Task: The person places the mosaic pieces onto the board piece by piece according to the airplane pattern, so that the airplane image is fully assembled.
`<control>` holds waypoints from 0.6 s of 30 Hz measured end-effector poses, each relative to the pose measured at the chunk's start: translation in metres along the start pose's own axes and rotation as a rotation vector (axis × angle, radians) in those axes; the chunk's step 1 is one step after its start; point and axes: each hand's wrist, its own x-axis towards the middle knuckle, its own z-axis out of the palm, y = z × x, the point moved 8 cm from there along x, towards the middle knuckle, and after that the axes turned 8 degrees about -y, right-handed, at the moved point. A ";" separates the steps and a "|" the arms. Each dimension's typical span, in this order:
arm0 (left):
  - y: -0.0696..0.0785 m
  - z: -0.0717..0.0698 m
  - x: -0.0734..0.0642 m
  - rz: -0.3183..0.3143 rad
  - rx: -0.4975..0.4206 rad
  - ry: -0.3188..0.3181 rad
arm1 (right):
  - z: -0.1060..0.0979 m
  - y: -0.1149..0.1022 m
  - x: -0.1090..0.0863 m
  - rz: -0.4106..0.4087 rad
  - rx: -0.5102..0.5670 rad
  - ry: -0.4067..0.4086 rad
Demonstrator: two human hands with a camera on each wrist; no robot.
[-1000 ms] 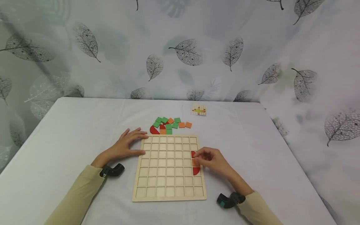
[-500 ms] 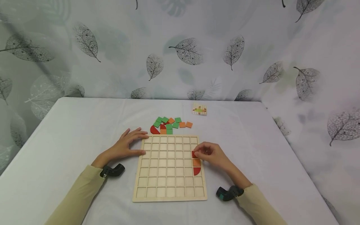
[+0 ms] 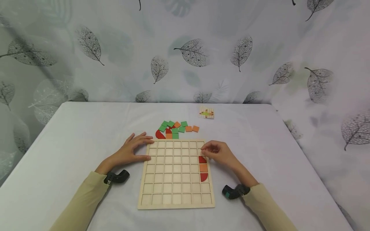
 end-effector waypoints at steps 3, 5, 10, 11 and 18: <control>0.001 0.000 0.000 0.001 -0.001 0.004 | -0.002 0.002 0.004 0.000 0.004 0.004; 0.001 0.000 0.000 0.003 -0.004 0.006 | -0.004 0.003 0.006 0.000 0.008 0.008; -0.002 0.001 0.000 -0.006 -0.006 0.000 | -0.006 0.004 0.011 0.013 0.013 0.011; -0.002 0.001 0.000 -0.006 0.000 0.000 | -0.006 0.005 0.012 0.020 0.015 0.012; -0.002 0.001 0.000 -0.004 0.019 0.004 | -0.011 0.008 0.018 0.026 0.033 0.035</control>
